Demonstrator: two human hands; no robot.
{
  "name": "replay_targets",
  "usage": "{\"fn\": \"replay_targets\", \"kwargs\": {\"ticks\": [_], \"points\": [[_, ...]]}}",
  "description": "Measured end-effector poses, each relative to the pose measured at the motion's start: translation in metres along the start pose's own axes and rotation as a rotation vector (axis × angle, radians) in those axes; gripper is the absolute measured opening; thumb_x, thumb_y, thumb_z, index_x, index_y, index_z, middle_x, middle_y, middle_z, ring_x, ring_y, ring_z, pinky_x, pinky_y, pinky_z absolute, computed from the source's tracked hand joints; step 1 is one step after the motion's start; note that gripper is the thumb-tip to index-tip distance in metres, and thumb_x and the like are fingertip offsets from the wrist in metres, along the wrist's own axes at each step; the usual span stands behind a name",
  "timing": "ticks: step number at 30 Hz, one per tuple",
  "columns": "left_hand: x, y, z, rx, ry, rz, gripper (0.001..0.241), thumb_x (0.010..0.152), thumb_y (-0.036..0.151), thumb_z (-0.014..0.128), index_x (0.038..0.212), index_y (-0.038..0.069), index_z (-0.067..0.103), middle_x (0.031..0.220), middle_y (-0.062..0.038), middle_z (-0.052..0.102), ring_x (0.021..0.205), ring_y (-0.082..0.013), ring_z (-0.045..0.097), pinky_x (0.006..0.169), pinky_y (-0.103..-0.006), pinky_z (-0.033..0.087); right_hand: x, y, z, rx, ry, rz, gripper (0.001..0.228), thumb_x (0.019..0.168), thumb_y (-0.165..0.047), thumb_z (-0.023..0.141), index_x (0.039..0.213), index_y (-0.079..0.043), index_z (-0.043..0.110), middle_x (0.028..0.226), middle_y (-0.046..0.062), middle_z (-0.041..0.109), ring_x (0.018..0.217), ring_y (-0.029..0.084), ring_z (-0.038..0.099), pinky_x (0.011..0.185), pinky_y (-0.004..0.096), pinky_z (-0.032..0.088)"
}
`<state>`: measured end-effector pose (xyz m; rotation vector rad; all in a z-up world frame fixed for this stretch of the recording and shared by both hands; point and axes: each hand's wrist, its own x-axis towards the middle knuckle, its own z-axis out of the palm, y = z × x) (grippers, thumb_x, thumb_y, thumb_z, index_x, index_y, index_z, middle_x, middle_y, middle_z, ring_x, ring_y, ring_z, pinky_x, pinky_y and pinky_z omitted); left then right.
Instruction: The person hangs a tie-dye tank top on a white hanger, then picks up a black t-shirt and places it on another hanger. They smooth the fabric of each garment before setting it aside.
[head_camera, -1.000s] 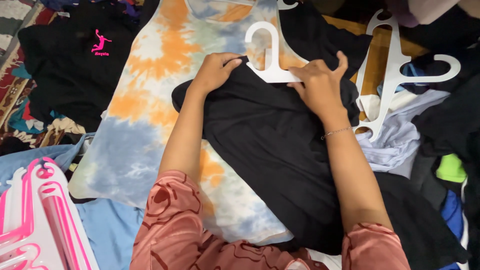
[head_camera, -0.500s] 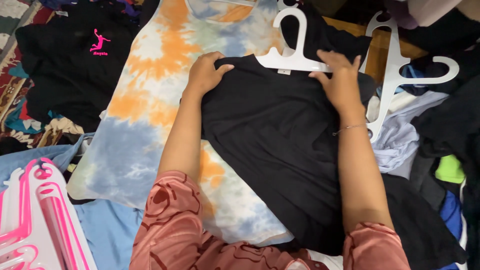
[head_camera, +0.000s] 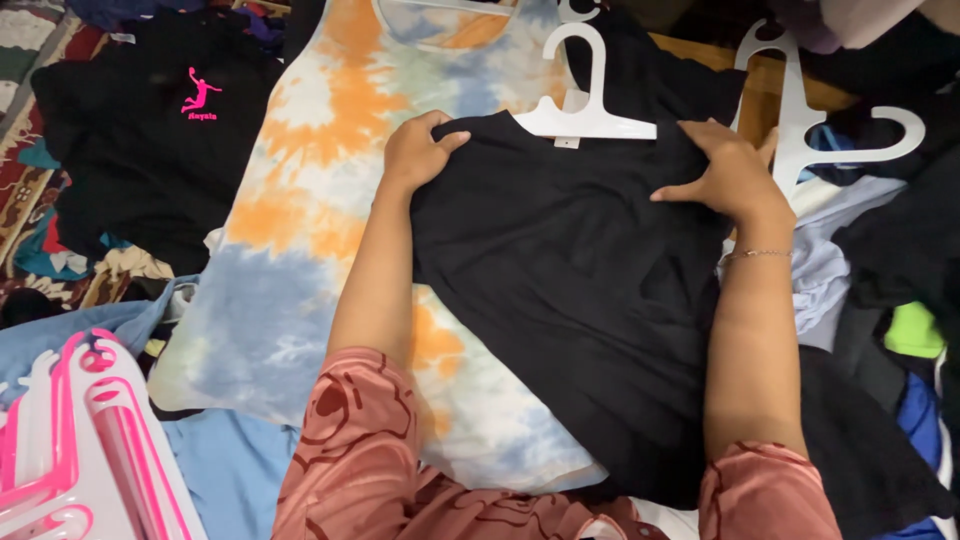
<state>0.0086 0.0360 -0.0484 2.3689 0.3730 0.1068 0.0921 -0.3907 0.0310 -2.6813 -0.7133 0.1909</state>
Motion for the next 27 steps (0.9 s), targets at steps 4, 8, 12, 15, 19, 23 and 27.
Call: {"fn": "replay_targets", "kwargs": {"ticks": [4, 8, 12, 15, 19, 23, 27], "points": [[0.003, -0.002, 0.000, -0.014, -0.011, -0.016, 0.026, 0.090, 0.054, 0.067, 0.097, 0.029, 0.070, 0.096, 0.004, 0.073, 0.090, -0.0198, 0.067, 0.074, -0.0378, 0.046, -0.004, -0.012, -0.002, 0.053, 0.011, -0.030, 0.103, 0.065, -0.049, 0.085, 0.154, -0.015, 0.047, 0.156, 0.011, 0.048, 0.153, 0.031, 0.029, 0.115, 0.070, -0.009], [0.005, -0.008, 0.004, 0.007, 0.006, 0.038, 0.030, 0.090, 0.058, 0.064, 0.099, 0.030, 0.071, 0.093, 0.004, 0.073, 0.089, -0.0205, 0.068, 0.071, -0.0386, 0.047, -0.012, -0.016, -0.013, 0.267, 0.106, -0.110, 0.078, 0.085, -0.030, 0.079, 0.155, -0.012, 0.048, 0.149, 0.012, 0.056, 0.146, 0.026, 0.043, 0.120, 0.041, 0.027], [0.002, -0.002, 0.001, 0.010, 0.019, 0.036, 0.029, 0.090, 0.057, 0.066, 0.100, 0.030, 0.071, 0.096, 0.005, 0.075, 0.092, -0.0205, 0.069, 0.074, -0.0388, 0.048, 0.002, 0.008, -0.002, 0.080, 0.383, -0.366, 0.023, 0.105, -0.016, 0.078, 0.127, -0.008, 0.075, 0.131, 0.013, 0.072, 0.127, 0.034, 0.063, 0.112, 0.066, 0.032], [-0.004, 0.007, -0.006, 0.006, 0.003, 0.022, 0.026, 0.093, 0.054, 0.067, 0.101, 0.030, 0.071, 0.097, 0.003, 0.075, 0.092, -0.0221, 0.068, 0.074, -0.0394, 0.048, 0.012, 0.008, 0.000, 0.044, 0.343, -0.559, 0.030, 0.098, 0.004, 0.080, 0.127, -0.003, 0.077, 0.130, 0.022, 0.064, 0.120, 0.036, 0.061, 0.106, 0.044, 0.050], [-0.014, 0.016, -0.014, -0.063, -0.026, 0.033, 0.029, 0.093, 0.056, 0.063, 0.104, 0.030, 0.073, 0.105, 0.008, 0.075, 0.095, -0.0182, 0.068, 0.073, -0.0354, 0.051, 0.029, 0.016, 0.011, 0.067, 0.312, -0.457, 0.042, 0.088, -0.009, 0.089, 0.126, 0.000, 0.075, 0.119, 0.019, 0.071, 0.112, 0.033, 0.065, 0.105, 0.041, 0.049], [-0.011, 0.013, -0.012, -0.152, 0.037, 0.110, 0.039, 0.096, 0.056, 0.056, 0.109, 0.028, 0.081, 0.119, 0.010, 0.077, 0.115, -0.0172, 0.069, 0.087, -0.0340, 0.052, 0.043, 0.028, 0.020, 0.290, 0.295, -0.218, 0.016, 0.099, -0.022, 0.085, 0.108, -0.010, 0.080, 0.109, 0.005, 0.075, 0.104, 0.013, 0.068, 0.095, 0.025, 0.047], [-0.002, 0.001, -0.001, -0.113, 0.102, 0.172, 0.039, 0.099, 0.053, 0.054, 0.108, 0.027, 0.082, 0.106, 0.003, 0.080, 0.100, -0.0221, 0.072, 0.073, -0.0371, 0.050, 0.047, 0.040, 0.023, 0.534, 0.305, 0.099, 0.015, 0.101, -0.030, 0.081, 0.105, -0.016, 0.079, 0.101, -0.004, 0.075, 0.093, 0.002, 0.063, 0.084, 0.019, 0.049]]}}
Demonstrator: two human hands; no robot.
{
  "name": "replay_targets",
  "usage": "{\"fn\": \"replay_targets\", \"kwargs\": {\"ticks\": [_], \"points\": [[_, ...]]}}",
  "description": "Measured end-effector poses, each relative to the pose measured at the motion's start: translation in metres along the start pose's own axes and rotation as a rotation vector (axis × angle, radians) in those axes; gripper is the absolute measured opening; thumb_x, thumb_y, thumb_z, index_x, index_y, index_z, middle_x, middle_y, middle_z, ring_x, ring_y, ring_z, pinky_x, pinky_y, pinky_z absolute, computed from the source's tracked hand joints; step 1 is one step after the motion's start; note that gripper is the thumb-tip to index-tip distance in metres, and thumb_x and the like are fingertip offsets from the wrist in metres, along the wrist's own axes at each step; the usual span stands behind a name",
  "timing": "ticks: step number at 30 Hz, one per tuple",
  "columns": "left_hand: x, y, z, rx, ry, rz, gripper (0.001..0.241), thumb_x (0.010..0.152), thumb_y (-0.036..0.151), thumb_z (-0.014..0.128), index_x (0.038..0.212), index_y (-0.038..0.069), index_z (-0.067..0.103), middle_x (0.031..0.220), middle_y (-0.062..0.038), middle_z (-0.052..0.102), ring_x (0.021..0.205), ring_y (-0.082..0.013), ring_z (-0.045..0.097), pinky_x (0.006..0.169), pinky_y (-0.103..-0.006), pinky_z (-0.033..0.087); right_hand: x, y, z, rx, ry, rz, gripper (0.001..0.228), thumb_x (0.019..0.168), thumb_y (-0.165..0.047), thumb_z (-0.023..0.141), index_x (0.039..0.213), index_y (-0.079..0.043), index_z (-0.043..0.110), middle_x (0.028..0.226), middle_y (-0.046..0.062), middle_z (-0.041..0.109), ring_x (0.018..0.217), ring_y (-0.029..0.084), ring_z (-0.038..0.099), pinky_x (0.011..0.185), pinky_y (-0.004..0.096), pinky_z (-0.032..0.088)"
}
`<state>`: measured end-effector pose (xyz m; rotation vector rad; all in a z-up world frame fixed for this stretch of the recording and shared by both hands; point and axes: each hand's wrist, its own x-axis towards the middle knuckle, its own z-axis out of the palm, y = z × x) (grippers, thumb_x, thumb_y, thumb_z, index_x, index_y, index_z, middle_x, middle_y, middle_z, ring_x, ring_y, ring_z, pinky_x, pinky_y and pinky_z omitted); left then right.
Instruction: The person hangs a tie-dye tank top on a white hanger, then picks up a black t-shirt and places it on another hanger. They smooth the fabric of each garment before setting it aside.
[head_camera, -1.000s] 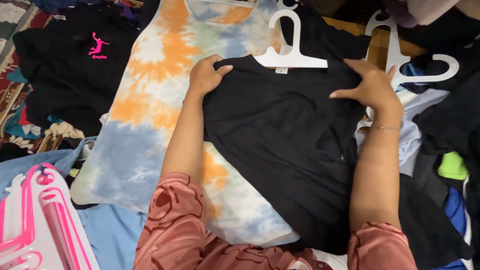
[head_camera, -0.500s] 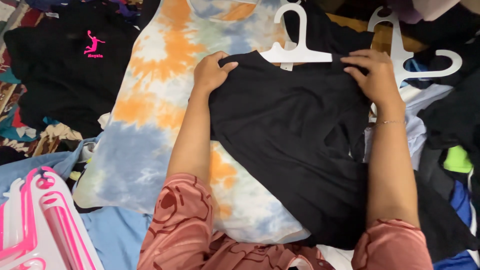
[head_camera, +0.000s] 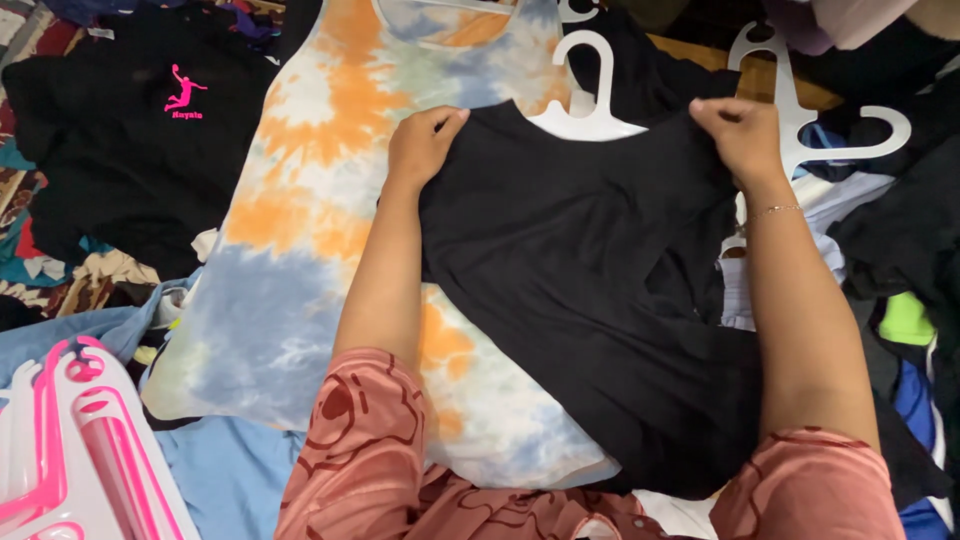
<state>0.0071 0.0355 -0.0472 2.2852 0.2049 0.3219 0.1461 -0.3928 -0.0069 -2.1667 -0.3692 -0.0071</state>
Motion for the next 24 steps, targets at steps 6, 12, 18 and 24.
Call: {"fn": "replay_targets", "kwargs": {"ticks": [6, 12, 18, 24], "points": [[0.004, -0.008, 0.005, -0.041, 0.072, -0.031, 0.034, 0.101, 0.050, 0.051, 0.099, 0.026, 0.075, 0.090, 0.002, 0.076, 0.090, -0.0219, 0.072, 0.072, -0.0371, 0.047, -0.010, -0.023, 0.003, -0.167, -0.002, -0.206, 0.029, 0.115, -0.034, 0.059, 0.122, -0.012, 0.077, 0.123, 0.008, 0.073, 0.119, 0.017, 0.067, 0.102, 0.027, 0.047], [0.005, -0.011, 0.007, -0.032, 0.067, -0.052, 0.034, 0.103, 0.048, 0.048, 0.099, 0.024, 0.072, 0.087, 0.000, 0.074, 0.089, -0.0238, 0.070, 0.071, -0.0387, 0.047, -0.056, -0.075, -0.020, -0.367, -0.282, -0.194, 0.081, 0.081, -0.035, 0.082, 0.147, 0.002, 0.052, 0.144, 0.025, 0.052, 0.135, 0.038, 0.046, 0.111, 0.049, 0.037], [0.006, -0.012, 0.010, -0.047, 0.130, -0.050, 0.035, 0.101, 0.049, 0.047, 0.100, 0.026, 0.073, 0.081, -0.001, 0.073, 0.084, -0.0262, 0.071, 0.067, -0.0393, 0.046, -0.063, -0.040, -0.014, -0.440, -0.302, -0.475, 0.112, 0.056, -0.037, 0.094, 0.149, 0.008, 0.050, 0.144, 0.030, 0.055, 0.134, 0.043, 0.050, 0.117, 0.050, 0.035], [0.010, -0.029, 0.013, -0.091, 0.163, -0.053, 0.036, 0.098, 0.052, 0.055, 0.100, 0.026, 0.079, 0.087, 0.002, 0.078, 0.088, -0.0200, 0.073, 0.074, -0.0343, 0.049, -0.059, -0.035, -0.011, -0.523, -0.200, -0.574, 0.095, 0.070, -0.039, 0.090, 0.145, 0.008, 0.058, 0.140, 0.028, 0.061, 0.129, 0.043, 0.056, 0.115, 0.051, 0.039]]}}
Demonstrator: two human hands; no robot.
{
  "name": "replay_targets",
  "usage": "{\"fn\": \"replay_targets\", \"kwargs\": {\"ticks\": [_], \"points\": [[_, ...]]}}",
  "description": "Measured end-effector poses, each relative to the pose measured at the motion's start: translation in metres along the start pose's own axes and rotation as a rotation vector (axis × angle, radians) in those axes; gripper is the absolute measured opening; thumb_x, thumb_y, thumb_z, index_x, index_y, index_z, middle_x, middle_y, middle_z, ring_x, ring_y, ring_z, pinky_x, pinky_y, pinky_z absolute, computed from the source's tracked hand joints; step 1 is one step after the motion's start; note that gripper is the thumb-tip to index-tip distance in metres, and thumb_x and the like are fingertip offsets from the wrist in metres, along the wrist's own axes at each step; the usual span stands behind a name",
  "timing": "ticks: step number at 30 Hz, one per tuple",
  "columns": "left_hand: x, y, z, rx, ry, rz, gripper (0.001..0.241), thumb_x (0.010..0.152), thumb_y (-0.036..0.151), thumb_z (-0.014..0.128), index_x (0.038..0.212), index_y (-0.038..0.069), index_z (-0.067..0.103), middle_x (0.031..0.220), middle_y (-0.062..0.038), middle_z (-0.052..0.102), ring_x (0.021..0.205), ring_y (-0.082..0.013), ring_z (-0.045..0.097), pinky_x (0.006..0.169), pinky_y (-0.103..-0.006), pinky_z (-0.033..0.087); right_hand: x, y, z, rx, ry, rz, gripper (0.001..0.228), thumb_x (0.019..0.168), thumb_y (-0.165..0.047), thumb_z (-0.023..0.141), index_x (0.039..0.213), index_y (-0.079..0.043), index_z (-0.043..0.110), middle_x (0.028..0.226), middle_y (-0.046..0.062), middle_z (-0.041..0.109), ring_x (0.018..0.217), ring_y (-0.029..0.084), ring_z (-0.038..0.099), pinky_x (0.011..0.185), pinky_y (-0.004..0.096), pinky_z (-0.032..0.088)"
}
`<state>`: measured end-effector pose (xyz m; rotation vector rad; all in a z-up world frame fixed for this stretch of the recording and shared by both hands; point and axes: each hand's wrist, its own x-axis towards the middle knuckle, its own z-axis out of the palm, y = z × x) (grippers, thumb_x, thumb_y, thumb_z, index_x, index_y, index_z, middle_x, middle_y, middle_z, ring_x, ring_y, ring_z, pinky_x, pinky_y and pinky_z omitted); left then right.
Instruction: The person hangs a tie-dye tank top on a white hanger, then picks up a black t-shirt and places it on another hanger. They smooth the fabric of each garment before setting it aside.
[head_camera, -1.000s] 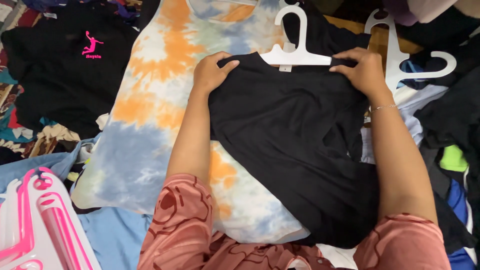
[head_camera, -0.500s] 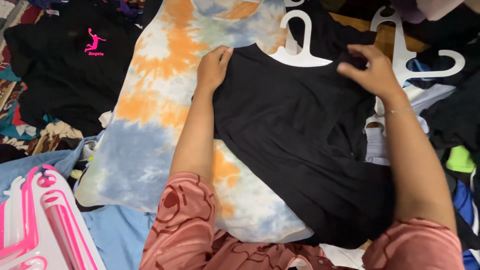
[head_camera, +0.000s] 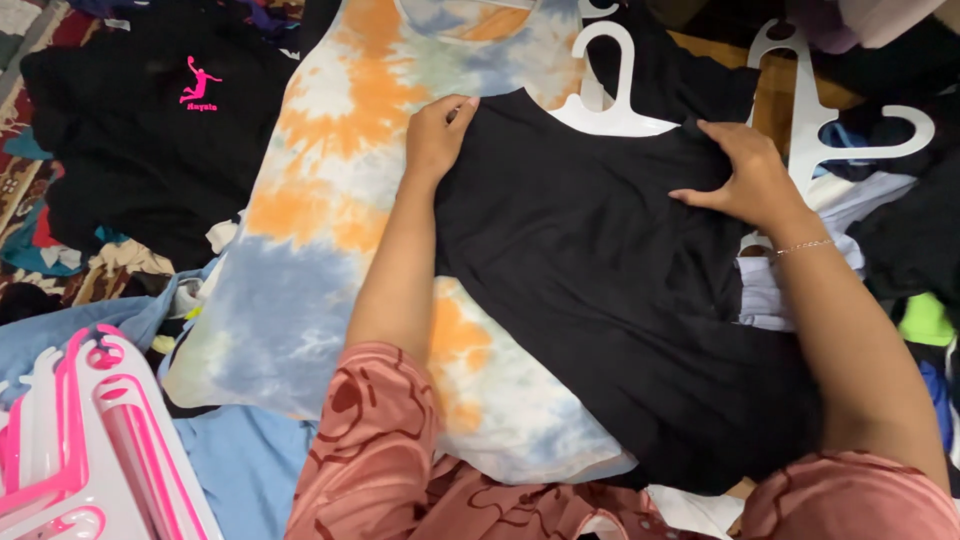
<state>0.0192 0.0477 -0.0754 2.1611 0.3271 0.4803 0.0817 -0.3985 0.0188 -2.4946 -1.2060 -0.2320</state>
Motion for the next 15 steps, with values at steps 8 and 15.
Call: {"fn": "replay_targets", "kwargs": {"ticks": [8, 15], "points": [[-0.018, 0.012, -0.090, -0.219, -0.207, -0.239, 0.047, 0.097, 0.058, 0.054, 0.086, 0.014, 0.068, 0.088, 0.005, 0.066, 0.086, -0.0055, 0.060, 0.076, -0.0252, 0.044, 0.033, -0.012, -0.020, 0.155, 0.062, 0.072, 0.086, 0.069, -0.027, 0.093, 0.143, 0.004, 0.062, 0.138, 0.023, 0.063, 0.127, 0.035, 0.058, 0.112, 0.042, 0.042], [-0.056, -0.017, -0.131, -1.182, -0.494, -0.558, 0.039, 0.091, 0.029, 0.075, 0.120, 0.003, 0.069, 0.113, -0.012, 0.077, 0.097, -0.0206, 0.076, 0.088, -0.0295, 0.063, 0.119, -0.026, -0.025, 0.186, 0.003, 0.075, 0.084, 0.071, -0.032, 0.091, 0.143, 0.002, 0.063, 0.138, 0.023, 0.064, 0.127, 0.031, 0.059, 0.109, 0.039, 0.041]]}}
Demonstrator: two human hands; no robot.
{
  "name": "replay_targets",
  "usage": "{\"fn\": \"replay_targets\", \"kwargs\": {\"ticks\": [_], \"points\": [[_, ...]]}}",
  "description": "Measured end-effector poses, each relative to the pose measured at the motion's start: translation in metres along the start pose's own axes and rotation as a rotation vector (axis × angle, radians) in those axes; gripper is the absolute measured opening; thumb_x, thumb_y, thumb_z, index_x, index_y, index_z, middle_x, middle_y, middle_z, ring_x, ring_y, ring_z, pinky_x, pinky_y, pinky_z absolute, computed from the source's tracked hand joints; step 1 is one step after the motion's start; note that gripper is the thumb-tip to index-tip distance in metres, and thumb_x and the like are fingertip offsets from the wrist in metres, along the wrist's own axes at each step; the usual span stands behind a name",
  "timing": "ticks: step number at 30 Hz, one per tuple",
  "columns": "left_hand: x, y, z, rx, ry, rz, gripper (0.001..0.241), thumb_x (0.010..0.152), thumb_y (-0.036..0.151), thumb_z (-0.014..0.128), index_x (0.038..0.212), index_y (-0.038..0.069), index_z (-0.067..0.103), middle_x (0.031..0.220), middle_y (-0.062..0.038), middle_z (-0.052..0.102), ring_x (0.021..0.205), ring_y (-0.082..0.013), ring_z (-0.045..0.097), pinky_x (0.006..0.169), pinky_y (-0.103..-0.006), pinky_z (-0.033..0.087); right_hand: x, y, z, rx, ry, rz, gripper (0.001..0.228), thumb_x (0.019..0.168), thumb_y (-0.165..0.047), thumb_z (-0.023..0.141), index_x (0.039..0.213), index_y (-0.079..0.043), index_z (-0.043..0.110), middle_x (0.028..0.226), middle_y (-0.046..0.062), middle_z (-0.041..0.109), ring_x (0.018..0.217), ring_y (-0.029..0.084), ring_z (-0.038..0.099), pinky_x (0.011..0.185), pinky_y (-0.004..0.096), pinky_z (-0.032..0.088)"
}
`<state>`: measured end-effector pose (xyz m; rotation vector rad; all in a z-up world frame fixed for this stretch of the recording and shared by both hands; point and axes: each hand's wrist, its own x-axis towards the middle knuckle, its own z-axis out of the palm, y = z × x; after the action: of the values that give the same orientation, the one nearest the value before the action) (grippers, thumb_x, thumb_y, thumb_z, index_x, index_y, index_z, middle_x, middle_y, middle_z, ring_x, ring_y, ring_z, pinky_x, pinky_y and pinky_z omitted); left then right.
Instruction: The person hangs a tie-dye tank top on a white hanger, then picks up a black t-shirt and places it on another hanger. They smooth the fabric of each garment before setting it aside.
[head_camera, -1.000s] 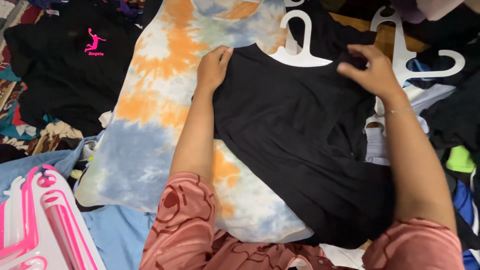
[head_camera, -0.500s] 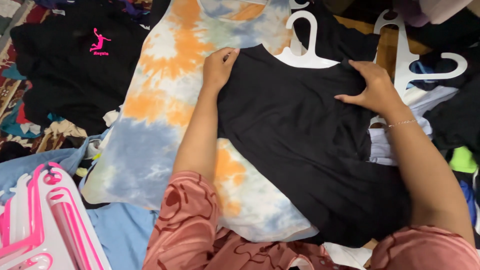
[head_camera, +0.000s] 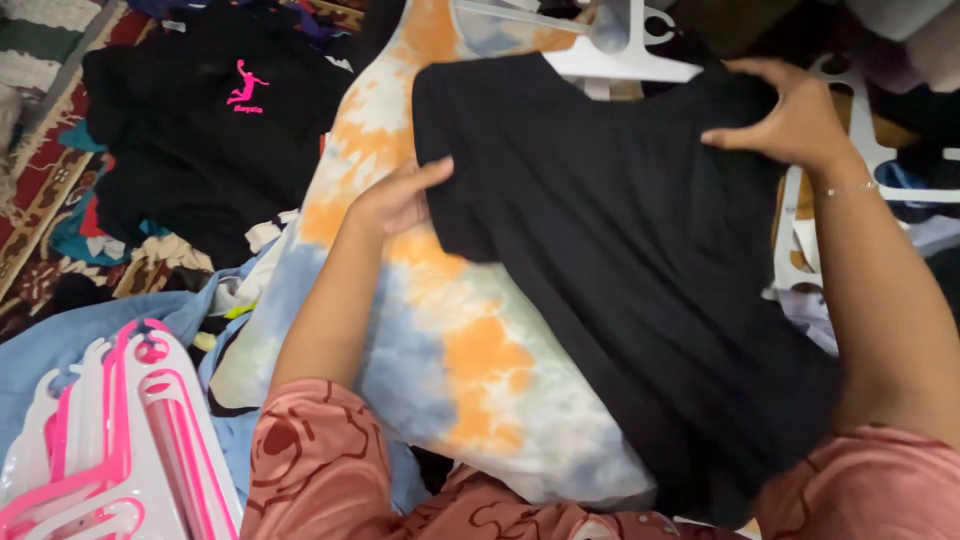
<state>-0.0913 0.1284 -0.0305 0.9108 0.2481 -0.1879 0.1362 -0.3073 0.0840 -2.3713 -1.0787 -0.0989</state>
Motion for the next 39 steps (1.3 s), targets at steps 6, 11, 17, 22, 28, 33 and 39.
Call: {"fn": "replay_targets", "kwargs": {"ticks": [6, 11, 17, 22, 28, 33, 39], "points": [[-0.014, 0.014, -0.019, 0.043, -0.021, -0.128, 0.045, 0.083, 0.010, 0.076, 0.125, -0.003, 0.065, 0.113, -0.022, 0.074, 0.101, -0.0415, 0.073, 0.089, -0.0663, 0.061, 0.061, -0.013, 0.019, 0.067, -0.053, 0.110, 0.072, 0.077, -0.030, 0.089, 0.140, -0.006, 0.065, 0.134, 0.015, 0.065, 0.125, 0.023, 0.057, 0.106, 0.033, 0.040], [0.004, 0.042, -0.050, -0.557, 0.016, 0.242, 0.024, 0.093, 0.012, 0.072, 0.114, 0.001, 0.067, 0.100, -0.015, 0.077, 0.068, -0.0234, 0.073, 0.062, -0.0370, 0.063, 0.094, -0.009, 0.045, 0.145, -0.034, 0.188, 0.068, 0.081, -0.036, 0.091, 0.138, -0.009, 0.066, 0.124, 0.007, 0.067, 0.113, 0.015, 0.059, 0.095, 0.028, 0.045], [0.006, 0.064, -0.070, -0.631, 0.024, 0.452, 0.053, 0.088, 0.058, 0.065, 0.104, 0.008, 0.074, 0.082, -0.009, 0.074, 0.073, -0.0209, 0.073, 0.062, -0.0336, 0.058, 0.153, 0.024, 0.095, 0.169, 0.256, -0.214, 0.058, 0.091, -0.020, 0.100, 0.131, 0.008, 0.069, 0.128, 0.020, 0.070, 0.119, 0.026, 0.064, 0.101, 0.034, 0.048], [0.034, 0.023, -0.048, 0.078, 0.625, 0.348, 0.106, 0.081, 0.049, 0.071, 0.160, 0.026, 0.004, 0.085, -0.007, 0.065, 0.059, -0.0125, 0.061, 0.052, -0.0284, 0.055, 0.163, 0.014, 0.128, -0.030, 0.019, 0.126, 0.093, 0.073, -0.047, 0.096, 0.143, 0.002, 0.060, 0.135, 0.022, 0.065, 0.129, 0.036, 0.056, 0.106, 0.048, 0.036], [0.027, 0.007, -0.047, 0.927, 0.563, 0.427, 0.119, 0.091, 0.017, 0.082, 0.164, 0.023, -0.012, 0.065, 0.003, 0.049, 0.056, -0.0096, 0.050, 0.062, -0.0256, 0.043, 0.171, 0.007, 0.119, -0.036, 0.020, 0.076, 0.087, 0.079, -0.043, 0.094, 0.145, 0.001, 0.060, 0.140, 0.022, 0.063, 0.132, 0.038, 0.053, 0.107, 0.052, 0.031], [0.038, 0.015, -0.072, 0.549, 0.467, 0.559, 0.084, 0.097, -0.001, 0.057, 0.162, 0.031, 0.015, 0.079, -0.005, 0.059, 0.058, -0.0063, 0.047, 0.053, -0.0225, 0.046, 0.186, 0.024, 0.104, -0.001, 0.185, -0.156, 0.078, 0.088, -0.028, 0.101, 0.138, 0.017, 0.061, 0.132, 0.029, 0.067, 0.121, 0.039, 0.063, 0.099, 0.045, 0.049], [0.011, 0.038, -0.090, 0.498, 0.742, 0.552, 0.060, 0.098, 0.005, 0.063, 0.149, 0.026, 0.041, 0.088, -0.002, 0.062, 0.074, -0.0077, 0.063, 0.072, -0.0230, 0.056, 0.180, -0.009, 0.103, -0.140, -0.275, 0.580, 0.113, 0.077, -0.061, 0.089, 0.139, 0.022, 0.045, 0.143, 0.038, 0.048, 0.135, 0.055, 0.042, 0.111, 0.052, 0.038]]}}
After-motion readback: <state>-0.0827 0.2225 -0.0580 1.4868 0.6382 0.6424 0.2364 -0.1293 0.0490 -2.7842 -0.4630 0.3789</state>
